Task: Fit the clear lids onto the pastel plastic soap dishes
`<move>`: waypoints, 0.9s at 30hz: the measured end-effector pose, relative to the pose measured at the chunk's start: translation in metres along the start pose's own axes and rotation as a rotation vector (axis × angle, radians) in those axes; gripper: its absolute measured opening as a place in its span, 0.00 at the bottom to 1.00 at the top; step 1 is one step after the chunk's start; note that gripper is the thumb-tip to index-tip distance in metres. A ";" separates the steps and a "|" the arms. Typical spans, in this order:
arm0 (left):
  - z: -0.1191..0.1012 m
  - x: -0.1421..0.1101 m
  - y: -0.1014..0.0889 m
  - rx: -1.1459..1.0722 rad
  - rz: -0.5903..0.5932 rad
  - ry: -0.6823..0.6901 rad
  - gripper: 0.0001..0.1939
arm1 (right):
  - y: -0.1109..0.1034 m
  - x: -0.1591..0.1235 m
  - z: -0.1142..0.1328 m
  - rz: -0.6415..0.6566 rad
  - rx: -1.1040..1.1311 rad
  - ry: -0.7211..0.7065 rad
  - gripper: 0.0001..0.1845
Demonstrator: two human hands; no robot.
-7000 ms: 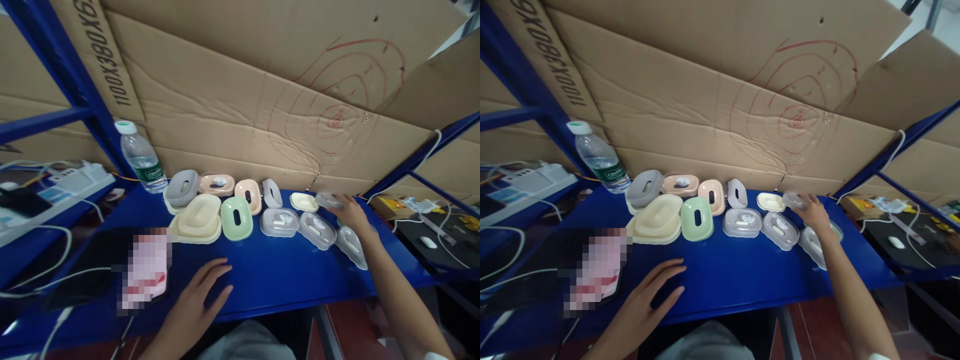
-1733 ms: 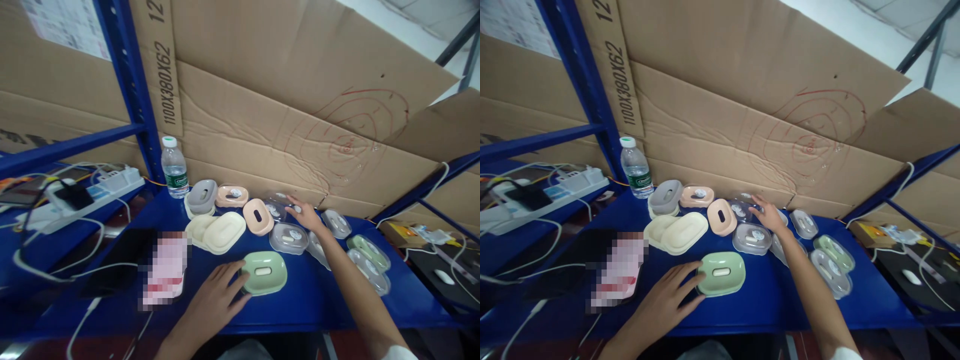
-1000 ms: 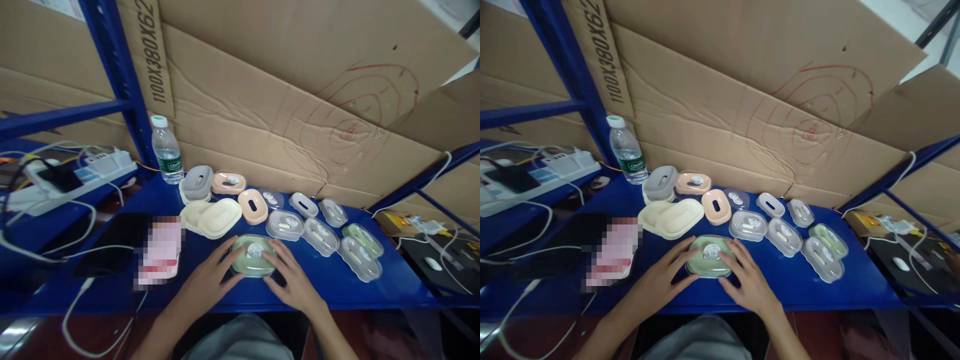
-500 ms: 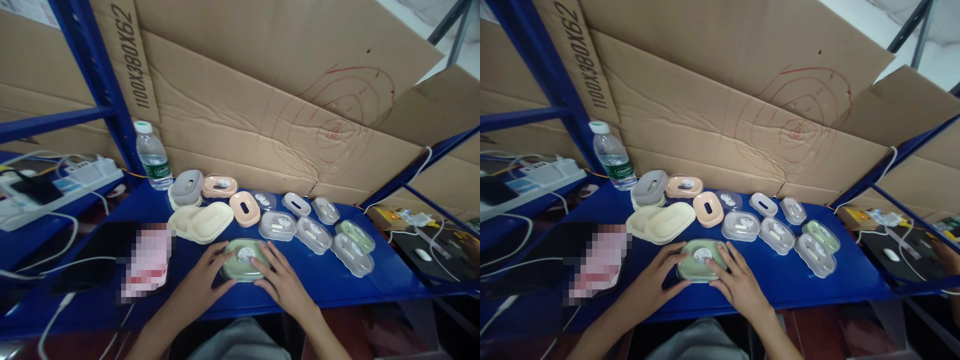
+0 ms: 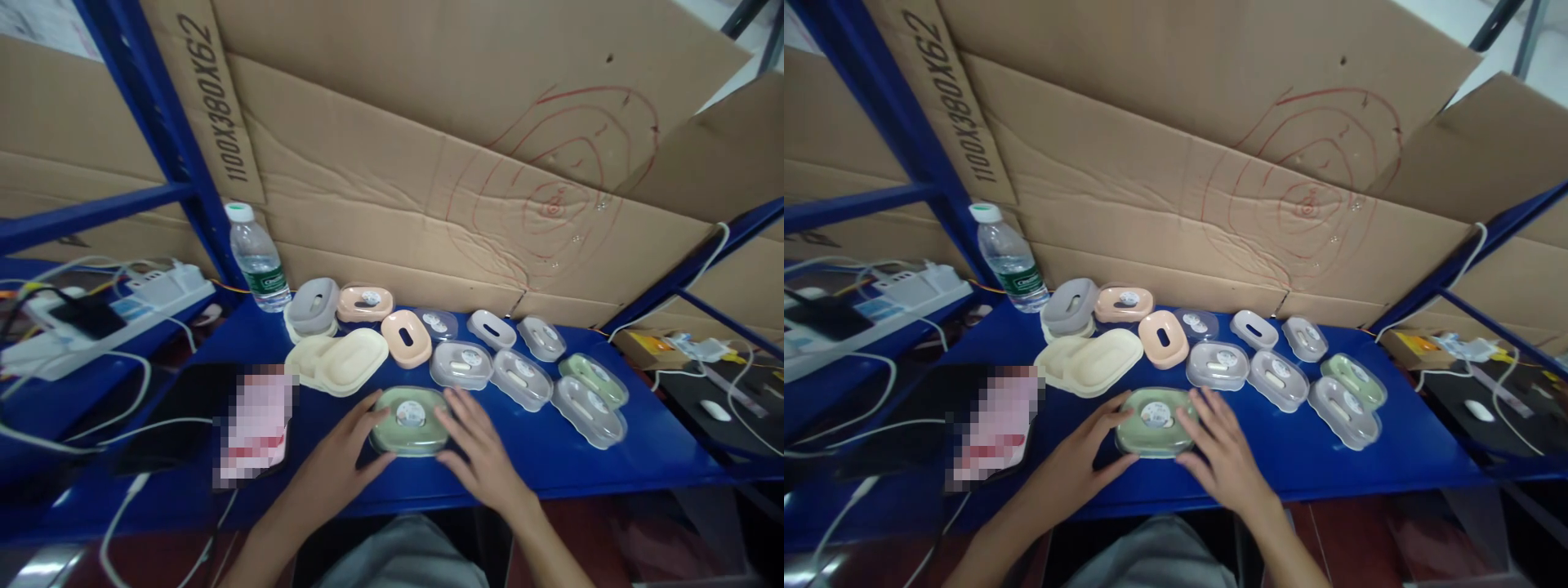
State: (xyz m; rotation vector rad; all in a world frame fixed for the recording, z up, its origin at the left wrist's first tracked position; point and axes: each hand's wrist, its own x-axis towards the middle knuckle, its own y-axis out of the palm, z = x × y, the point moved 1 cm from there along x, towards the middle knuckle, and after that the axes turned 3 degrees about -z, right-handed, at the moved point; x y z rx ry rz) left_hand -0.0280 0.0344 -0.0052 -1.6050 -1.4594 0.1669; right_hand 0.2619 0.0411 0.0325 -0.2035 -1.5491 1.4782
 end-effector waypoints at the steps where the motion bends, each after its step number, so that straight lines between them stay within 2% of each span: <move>1: 0.000 0.000 0.000 0.003 0.003 -0.004 0.25 | -0.010 0.009 -0.017 -0.052 -0.049 0.018 0.30; 3: -0.001 0.000 0.000 0.009 0.007 -0.001 0.25 | -0.031 0.036 -0.062 -0.135 -0.195 0.178 0.22; 4: -0.001 0.001 0.000 0.013 0.009 0.004 0.25 | -0.040 0.051 -0.088 -0.119 -0.276 0.276 0.21; 6: -0.003 0.002 -0.001 0.021 0.005 0.013 0.25 | -0.048 0.080 -0.137 -0.029 -0.311 0.341 0.18; 8: -0.004 0.003 -0.001 0.026 0.009 0.009 0.25 | -0.045 0.100 -0.176 0.110 -0.303 0.350 0.18; 11: -0.006 0.003 -0.003 0.026 0.028 -0.005 0.26 | -0.032 0.113 -0.207 0.251 -0.277 0.273 0.22; 14: -0.006 0.002 -0.004 0.029 0.047 -0.011 0.27 | -0.030 0.114 -0.212 0.225 -0.284 0.252 0.22; 16: -0.005 0.001 -0.004 0.035 0.054 -0.012 0.27 | -0.041 0.110 -0.204 0.197 -0.291 0.271 0.19; 18: -0.004 0.000 -0.004 0.039 0.053 -0.015 0.28 | -0.057 0.099 -0.182 0.139 -0.293 0.263 0.17; 20: -0.003 0.000 -0.003 0.039 0.057 -0.019 0.27 | -0.072 0.078 -0.144 0.041 -0.282 0.217 0.16; 22: -0.004 0.001 -0.002 0.040 0.063 -0.026 0.27 | -0.079 0.053 -0.095 0.000 -0.210 0.156 0.15; 25: -0.007 0.004 0.001 0.056 0.075 -0.017 0.27 | -0.075 0.025 -0.024 0.043 -0.063 0.061 0.15; 27: -0.010 0.005 0.003 0.070 0.064 0.001 0.35 | -0.065 0.020 0.008 0.085 0.003 -0.001 0.15</move>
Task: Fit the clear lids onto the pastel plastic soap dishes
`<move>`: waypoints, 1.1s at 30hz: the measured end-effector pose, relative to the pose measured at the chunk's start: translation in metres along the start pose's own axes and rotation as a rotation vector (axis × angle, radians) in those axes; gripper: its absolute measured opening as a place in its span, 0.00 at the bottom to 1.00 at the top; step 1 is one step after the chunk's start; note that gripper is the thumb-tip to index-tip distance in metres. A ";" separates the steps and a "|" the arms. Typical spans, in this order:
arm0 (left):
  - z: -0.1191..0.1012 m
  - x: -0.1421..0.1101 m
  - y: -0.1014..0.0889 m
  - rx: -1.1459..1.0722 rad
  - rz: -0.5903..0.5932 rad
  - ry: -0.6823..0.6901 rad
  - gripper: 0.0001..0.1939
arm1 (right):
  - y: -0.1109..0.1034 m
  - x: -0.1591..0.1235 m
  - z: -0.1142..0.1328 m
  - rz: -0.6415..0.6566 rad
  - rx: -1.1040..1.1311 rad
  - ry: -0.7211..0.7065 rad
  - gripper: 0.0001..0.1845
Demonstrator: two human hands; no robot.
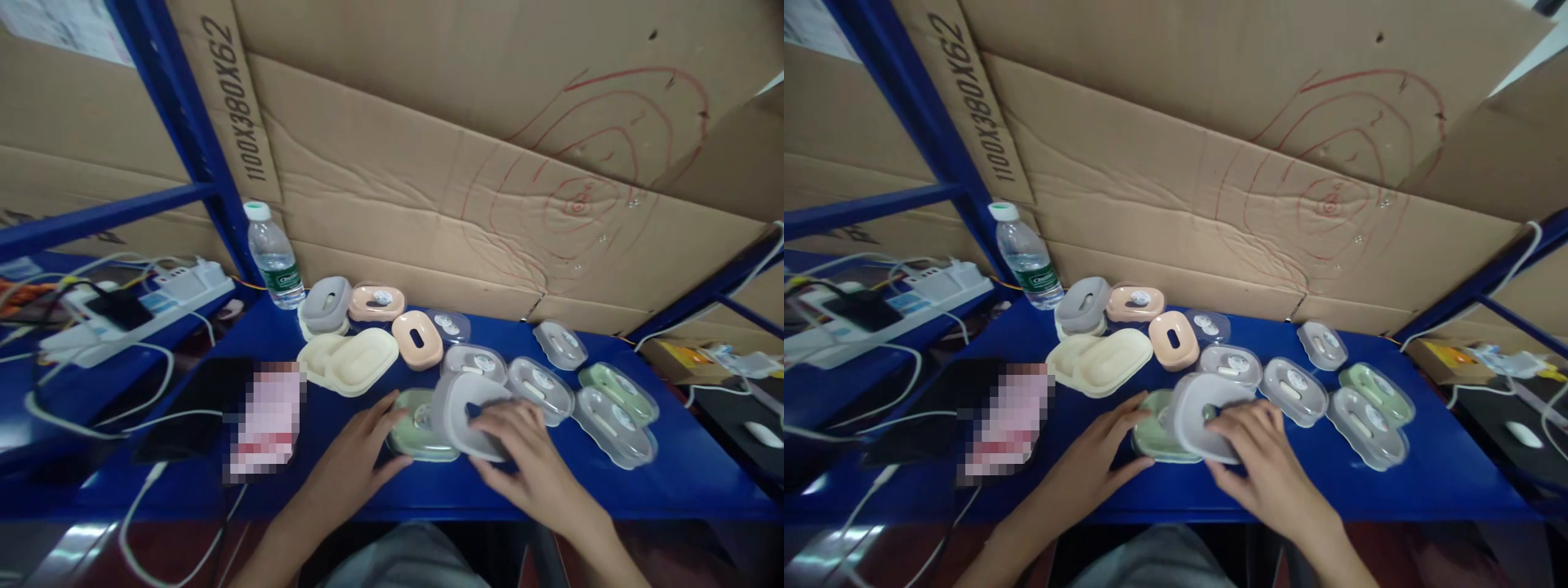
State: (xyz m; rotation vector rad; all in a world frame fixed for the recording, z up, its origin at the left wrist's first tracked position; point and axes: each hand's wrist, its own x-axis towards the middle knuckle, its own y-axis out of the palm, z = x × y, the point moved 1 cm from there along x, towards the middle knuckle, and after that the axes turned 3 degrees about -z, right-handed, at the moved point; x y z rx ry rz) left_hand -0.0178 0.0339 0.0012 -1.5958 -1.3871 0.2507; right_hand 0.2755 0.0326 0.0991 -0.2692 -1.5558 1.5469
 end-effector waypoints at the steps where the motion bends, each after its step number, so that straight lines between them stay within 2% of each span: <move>1: -0.002 -0.001 0.000 0.003 -0.027 0.007 0.41 | 0.006 0.003 0.011 0.017 0.016 -0.033 0.15; 3: -0.006 -0.005 -0.005 -0.007 -0.123 0.036 0.51 | 0.017 0.014 0.025 0.045 0.020 -0.101 0.15; 4: -0.008 -0.008 -0.008 -0.013 -0.168 0.062 0.52 | 0.022 0.021 0.029 0.058 0.019 -0.139 0.15; 5: -0.011 -0.013 -0.012 -0.018 -0.196 0.100 0.49 | 0.027 0.027 0.033 0.072 0.025 -0.184 0.15; 7: -0.015 -0.024 -0.021 0.008 -0.191 0.158 0.34 | 0.036 0.035 0.037 0.088 0.054 -0.295 0.17; 9: -0.015 -0.036 -0.029 0.047 -0.256 0.147 0.24 | 0.043 0.037 0.037 0.086 0.077 -0.376 0.21; 11: -0.013 -0.049 -0.033 0.090 -0.348 0.065 0.19 | 0.050 0.034 0.030 0.070 0.049 -0.318 0.31; 14: -0.004 -0.069 -0.031 0.143 -0.390 -0.102 0.17 | 0.059 0.020 0.010 0.082 -0.019 -0.098 0.47; 18: 0.001 -0.083 -0.022 0.186 -0.390 -0.213 0.17 | 0.066 -0.012 -0.012 0.150 -0.010 0.057 0.46; 22: -0.006 -0.068 -0.022 0.182 -0.417 -0.182 0.18 | 0.059 -0.045 -0.021 0.131 0.013 0.156 0.45; 25: -0.019 -0.043 -0.020 0.128 -0.439 -0.078 0.19 | 0.050 -0.053 -0.019 -0.009 0.002 0.142 0.51; 27: -0.030 -0.025 -0.016 0.094 -0.425 -0.005 0.20 | 0.042 -0.048 -0.013 -0.109 0.012 0.057 0.51; 30: -0.048 -0.003 -0.010 0.063 -0.419 0.089 0.22 | 0.030 -0.031 -0.006 -0.173 0.080 -0.112 0.40; 33: -0.053 0.005 -0.011 0.058 -0.459 0.102 0.20 | 0.021 -0.016 -0.004 -0.230 0.099 -0.102 0.36</move>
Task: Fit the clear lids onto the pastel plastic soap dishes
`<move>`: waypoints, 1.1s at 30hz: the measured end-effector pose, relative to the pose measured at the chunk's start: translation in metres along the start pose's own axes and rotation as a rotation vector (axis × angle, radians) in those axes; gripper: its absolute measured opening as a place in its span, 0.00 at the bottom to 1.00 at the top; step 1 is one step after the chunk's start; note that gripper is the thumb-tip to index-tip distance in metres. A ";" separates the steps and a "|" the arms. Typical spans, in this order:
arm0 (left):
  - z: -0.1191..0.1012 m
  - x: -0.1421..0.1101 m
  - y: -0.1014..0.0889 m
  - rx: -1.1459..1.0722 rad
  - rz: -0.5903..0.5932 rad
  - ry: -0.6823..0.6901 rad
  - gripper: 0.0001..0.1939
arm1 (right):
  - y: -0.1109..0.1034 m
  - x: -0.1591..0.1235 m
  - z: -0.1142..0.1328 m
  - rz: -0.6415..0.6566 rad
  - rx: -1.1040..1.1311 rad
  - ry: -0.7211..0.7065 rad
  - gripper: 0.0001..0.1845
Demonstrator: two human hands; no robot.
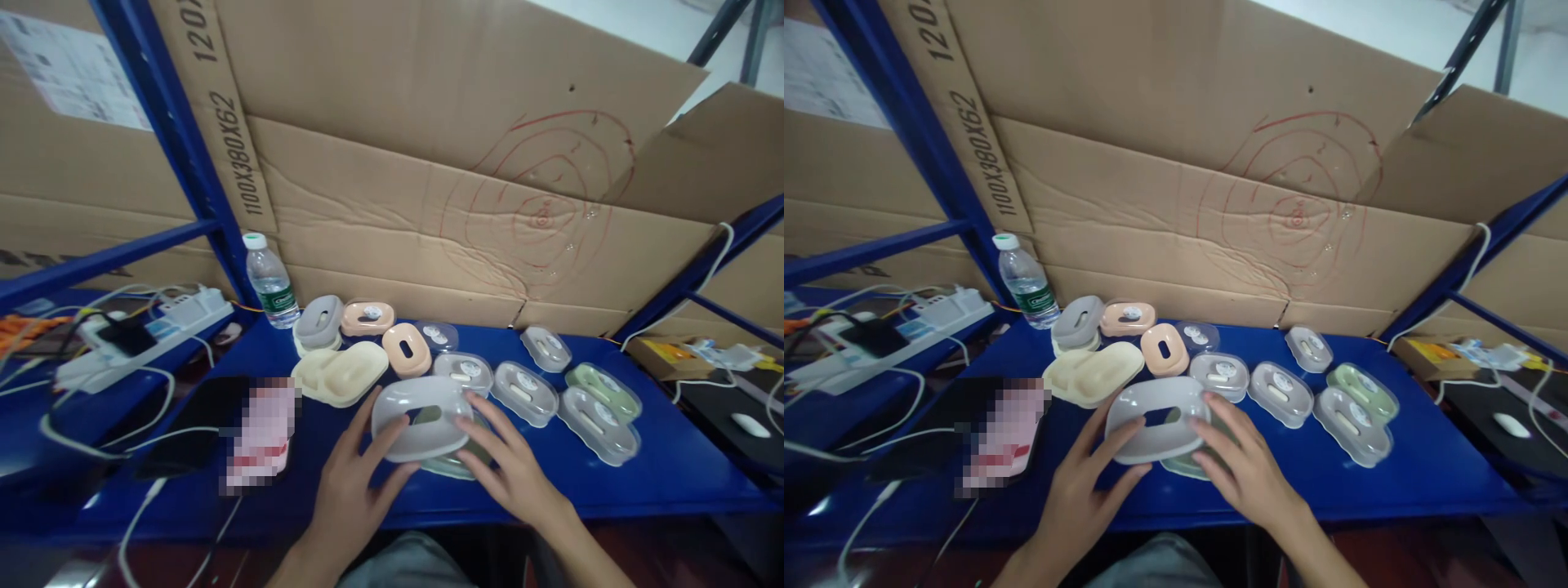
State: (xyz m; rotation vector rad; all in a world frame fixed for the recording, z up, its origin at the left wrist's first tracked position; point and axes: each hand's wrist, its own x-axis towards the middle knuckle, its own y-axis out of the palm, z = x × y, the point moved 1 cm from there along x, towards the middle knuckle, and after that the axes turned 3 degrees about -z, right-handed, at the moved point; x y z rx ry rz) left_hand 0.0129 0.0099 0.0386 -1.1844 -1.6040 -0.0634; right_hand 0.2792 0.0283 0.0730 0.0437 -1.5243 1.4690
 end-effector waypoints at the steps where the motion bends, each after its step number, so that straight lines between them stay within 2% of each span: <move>1: 0.003 -0.001 -0.003 0.014 -0.007 -0.014 0.19 | -0.001 0.003 0.000 0.002 -0.020 0.032 0.36; 4: 0.019 -0.016 -0.018 0.107 0.003 -0.086 0.18 | 0.005 0.002 0.000 0.164 -0.112 0.081 0.42; 6: 0.030 -0.036 -0.030 0.198 0.019 -0.142 0.19 | 0.012 -0.006 -0.003 0.310 -0.170 0.077 0.46; 8: 0.038 -0.058 -0.039 0.313 0.064 -0.171 0.21 | 0.020 -0.015 -0.010 0.371 -0.223 0.113 0.46; 11: 0.041 -0.082 -0.043 0.410 0.163 -0.146 0.22 | 0.027 -0.027 -0.026 0.328 -0.275 0.197 0.42; 13: 0.039 -0.085 -0.039 0.441 0.189 -0.110 0.23 | 0.028 -0.033 -0.032 0.295 -0.277 0.201 0.39; 16: 0.035 -0.073 -0.027 0.455 0.228 -0.072 0.27 | 0.020 -0.038 -0.031 0.261 -0.252 0.117 0.38; 19: 0.031 -0.054 -0.013 0.438 0.261 -0.081 0.32 | -0.002 -0.029 -0.040 0.149 -0.254 0.048 0.36; 21: 0.028 -0.044 -0.006 0.407 0.260 -0.083 0.32 | -0.022 -0.009 -0.065 0.028 -0.270 0.086 0.36; 23: 0.027 -0.038 0.000 0.357 0.251 -0.057 0.28 | -0.038 0.019 -0.107 -0.034 -0.267 0.210 0.36; 25: 0.027 -0.038 0.002 0.320 0.243 -0.028 0.23 | -0.044 0.046 -0.156 0.053 -0.217 0.290 0.35; 28: 0.029 -0.041 0.001 0.301 0.224 -0.023 0.19 | -0.033 0.069 -0.219 0.265 -0.142 0.396 0.33; 30: 0.031 -0.043 0.000 0.286 0.207 -0.018 0.20 | -0.022 0.074 -0.241 0.335 -0.147 0.403 0.33; 33: 0.030 -0.043 0.001 0.268 0.223 -0.018 0.21 | -0.009 0.075 -0.245 0.347 -0.251 0.371 0.31</move>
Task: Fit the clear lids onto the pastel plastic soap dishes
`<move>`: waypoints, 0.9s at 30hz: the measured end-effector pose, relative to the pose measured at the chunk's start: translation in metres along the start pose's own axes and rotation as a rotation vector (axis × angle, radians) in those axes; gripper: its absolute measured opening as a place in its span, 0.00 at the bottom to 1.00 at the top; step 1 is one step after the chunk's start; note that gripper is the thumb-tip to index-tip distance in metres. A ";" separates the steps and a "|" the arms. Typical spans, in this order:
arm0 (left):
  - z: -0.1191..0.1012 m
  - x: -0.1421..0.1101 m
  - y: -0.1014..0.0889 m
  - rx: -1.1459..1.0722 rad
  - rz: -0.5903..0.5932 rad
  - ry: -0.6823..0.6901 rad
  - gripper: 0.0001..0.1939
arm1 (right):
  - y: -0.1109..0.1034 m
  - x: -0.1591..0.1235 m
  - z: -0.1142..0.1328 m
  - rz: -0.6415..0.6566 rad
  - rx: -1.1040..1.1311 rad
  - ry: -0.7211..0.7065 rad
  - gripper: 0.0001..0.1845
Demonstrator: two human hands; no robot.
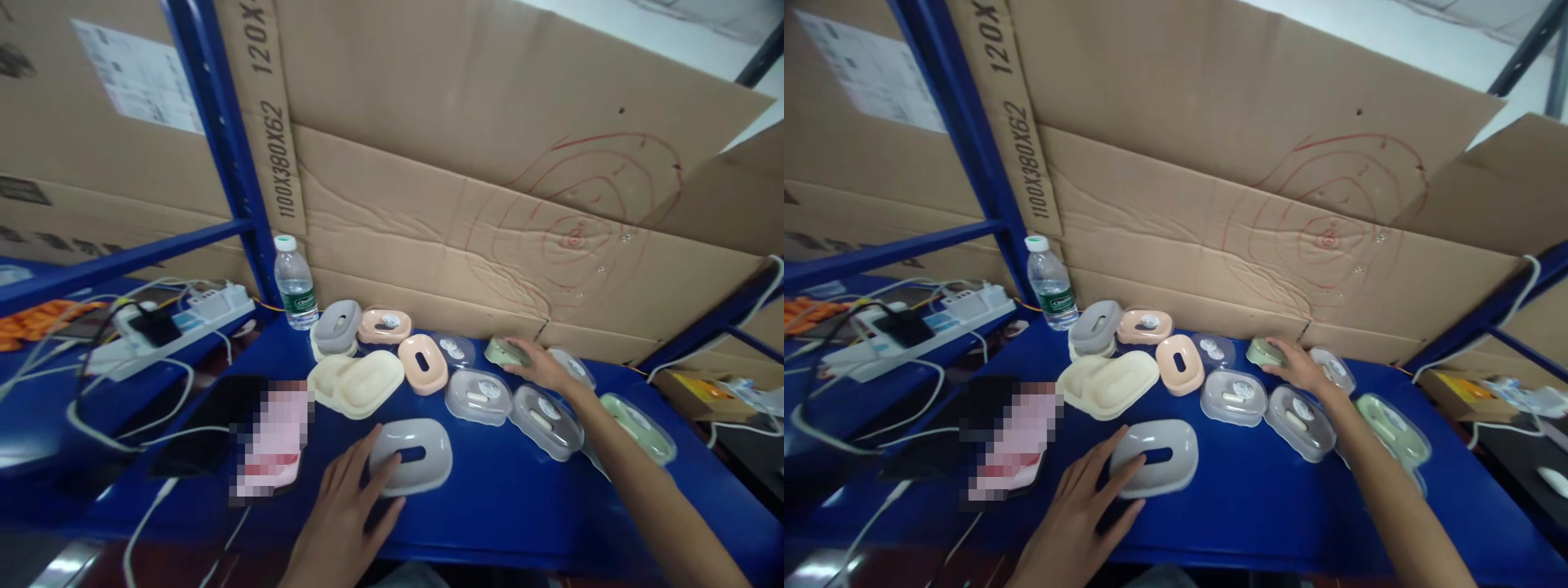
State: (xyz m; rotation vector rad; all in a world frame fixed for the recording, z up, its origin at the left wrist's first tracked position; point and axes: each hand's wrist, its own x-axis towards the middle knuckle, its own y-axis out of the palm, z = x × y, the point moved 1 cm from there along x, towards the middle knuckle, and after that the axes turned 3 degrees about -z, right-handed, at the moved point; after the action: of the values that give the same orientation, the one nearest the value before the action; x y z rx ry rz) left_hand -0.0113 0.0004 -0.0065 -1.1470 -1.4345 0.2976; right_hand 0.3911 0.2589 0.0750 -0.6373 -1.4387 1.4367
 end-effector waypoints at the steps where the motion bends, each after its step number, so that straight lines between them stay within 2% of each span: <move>1: -0.001 0.001 0.000 -0.004 0.012 -0.004 0.21 | 0.001 0.000 0.006 -0.015 -0.048 0.012 0.29; 3: -0.003 0.004 -0.001 -0.021 0.026 -0.011 0.21 | 0.000 0.000 0.030 -0.048 -0.130 0.037 0.25; 5: -0.004 0.003 -0.003 -0.069 0.008 0.000 0.20 | 0.000 0.003 0.070 -0.077 -0.138 -0.024 0.23; 7: -0.002 -0.002 -0.006 -0.148 -0.065 0.001 0.21 | 0.007 0.008 0.124 -0.074 -0.058 -0.273 0.22; 9: 0.002 -0.010 -0.010 -0.223 -0.197 -0.039 0.23 | 0.019 0.015 0.179 -0.038 0.009 -0.505 0.22; 11: 0.006 -0.018 -0.014 -0.265 -0.345 -0.120 0.25 | 0.034 0.024 0.224 0.001 0.027 -0.638 0.23; 13: 0.009 -0.024 -0.017 -0.275 -0.445 -0.191 0.25 | 0.047 0.030 0.253 0.034 0.016 -0.713 0.19; 15: 0.009 -0.028 -0.019 -0.273 -0.475 -0.223 0.26 | 0.054 0.029 0.263 0.030 -0.007 -0.745 0.14; 17: 0.009 -0.029 -0.020 -0.278 -0.463 -0.221 0.25 | 0.054 0.014 0.260 -0.040 -0.009 -0.741 0.14; 21: 0.009 -0.027 -0.016 -0.320 -0.407 -0.187 0.25 | 0.048 -0.057 0.245 -0.226 0.055 -0.704 0.14; 24: 0.007 -0.020 -0.011 -0.278 -0.308 -0.114 0.24 | 0.048 -0.115 0.246 -0.232 0.109 -0.600 0.12; 26: 0.005 -0.013 -0.008 -0.201 -0.229 -0.050 0.23 | 0.048 -0.143 0.248 -0.185 0.152 -0.532 0.08; 27: 0.003 -0.010 -0.007 -0.166 -0.193 -0.022 0.22 | 0.047 -0.154 0.248 -0.165 0.175 -0.515 0.11</move>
State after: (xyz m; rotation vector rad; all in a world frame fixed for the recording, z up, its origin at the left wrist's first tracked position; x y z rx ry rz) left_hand -0.0192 -0.0090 -0.0084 -1.1295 -1.5996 0.0561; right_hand 0.2206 0.0215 0.0306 -0.0293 -1.6826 1.6415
